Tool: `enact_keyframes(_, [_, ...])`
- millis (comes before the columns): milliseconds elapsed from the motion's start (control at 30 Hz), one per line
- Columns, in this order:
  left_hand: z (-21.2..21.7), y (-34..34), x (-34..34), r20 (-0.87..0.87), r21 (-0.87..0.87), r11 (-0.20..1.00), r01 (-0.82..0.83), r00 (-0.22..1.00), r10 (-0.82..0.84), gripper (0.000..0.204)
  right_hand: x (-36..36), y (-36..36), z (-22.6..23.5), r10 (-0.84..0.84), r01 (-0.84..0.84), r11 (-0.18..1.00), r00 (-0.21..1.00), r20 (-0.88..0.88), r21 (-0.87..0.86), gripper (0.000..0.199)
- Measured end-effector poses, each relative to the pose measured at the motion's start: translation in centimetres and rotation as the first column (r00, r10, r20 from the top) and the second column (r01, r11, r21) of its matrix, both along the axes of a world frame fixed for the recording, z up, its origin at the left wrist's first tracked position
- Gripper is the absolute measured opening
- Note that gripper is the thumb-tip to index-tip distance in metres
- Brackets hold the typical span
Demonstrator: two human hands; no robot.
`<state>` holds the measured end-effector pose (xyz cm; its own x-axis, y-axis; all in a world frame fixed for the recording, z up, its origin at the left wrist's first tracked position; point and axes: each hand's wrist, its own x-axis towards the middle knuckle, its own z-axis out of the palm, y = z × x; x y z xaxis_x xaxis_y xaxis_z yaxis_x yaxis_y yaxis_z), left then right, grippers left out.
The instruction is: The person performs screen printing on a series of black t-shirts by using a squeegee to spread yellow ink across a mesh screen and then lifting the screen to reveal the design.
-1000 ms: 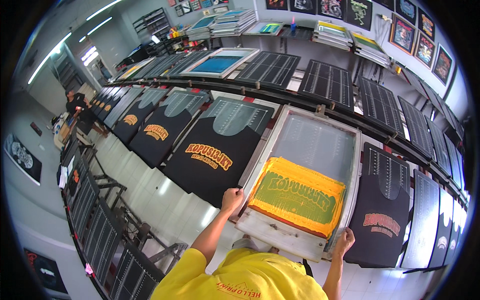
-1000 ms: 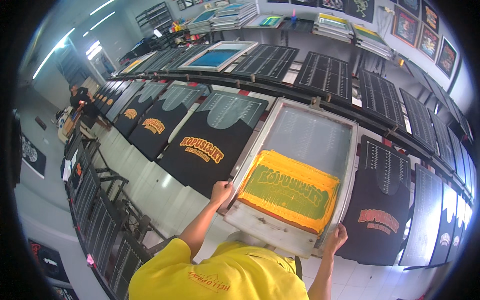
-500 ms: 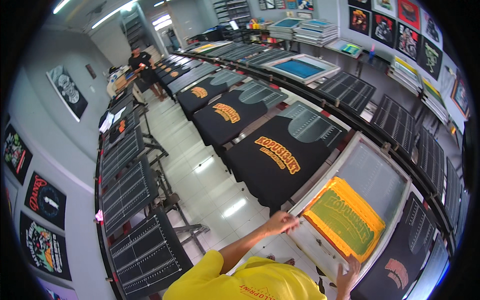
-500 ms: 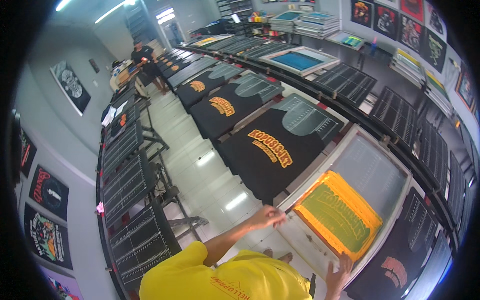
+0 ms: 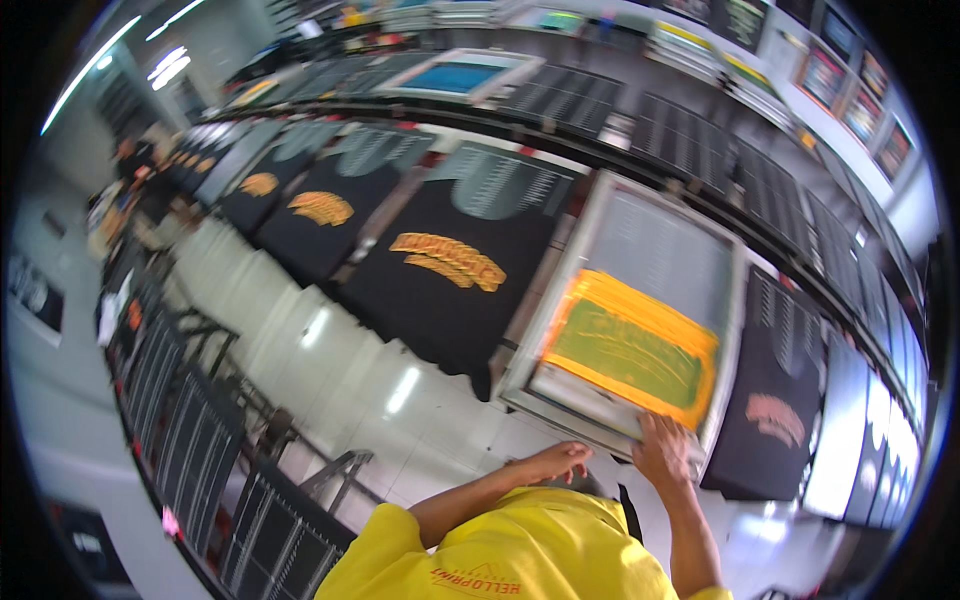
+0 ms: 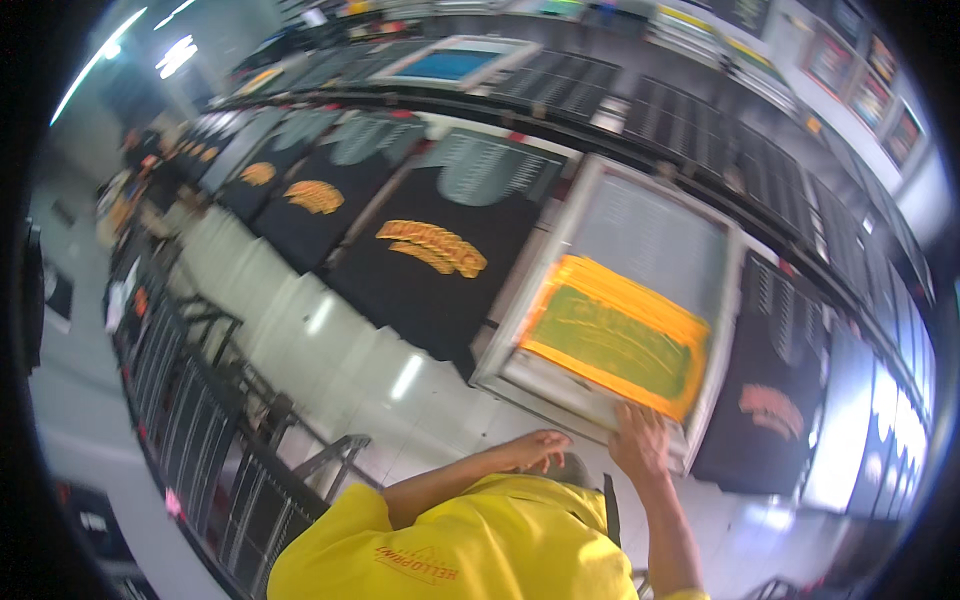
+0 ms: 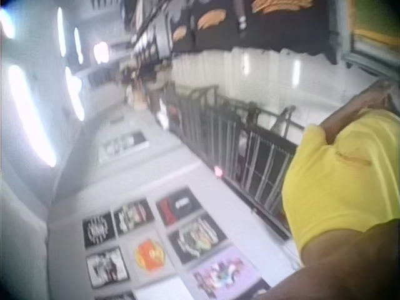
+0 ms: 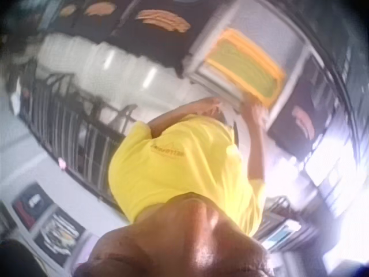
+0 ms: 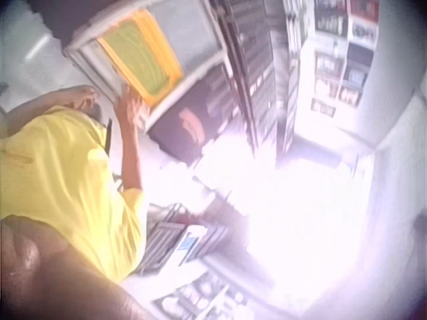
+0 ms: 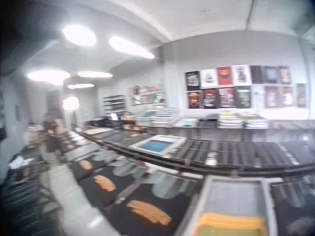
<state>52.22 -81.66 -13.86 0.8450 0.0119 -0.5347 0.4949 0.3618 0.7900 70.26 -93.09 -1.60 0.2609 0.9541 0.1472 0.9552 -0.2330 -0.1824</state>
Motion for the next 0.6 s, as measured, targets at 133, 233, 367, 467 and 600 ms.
enact_keyframes(133, [0.7,-0.7,1.3,-0.004,-0.091,0.996,-0.015,1.0,0.014,0.046,0.2,-0.2,-0.6,-0.094,0.093,0.996,0.994,0.052,0.01,0.036])
enact_keyframes(233, [1.1,-1.3,2.0,-0.007,-0.134,0.989,-0.059,0.998,0.059,0.049,1.1,0.1,0.5,-0.1,0.099,0.995,0.994,0.037,0.018,0.032])
enact_keyframes(367, [-0.6,-2.3,1.8,0.101,-0.08,0.995,-0.065,0.992,0.072,0.051,4.7,1.9,0.5,-0.098,0.096,0.99,0.995,0.01,0.106,0.033])
enact_keyframes(467, [0.0,-2.6,2.0,0.18,0.112,0.99,-0.084,0.982,0.063,0.05,9.4,4.3,0.1,-0.123,0.122,0.984,0.992,0.004,0.127,0.032])
enact_keyframes(600, [-0.6,-2.2,1.7,0.184,0.059,0.995,-0.08,0.981,0.068,0.051,14.1,8.2,0.3,-0.152,0.149,0.985,0.988,0.02,0.089,0.029])
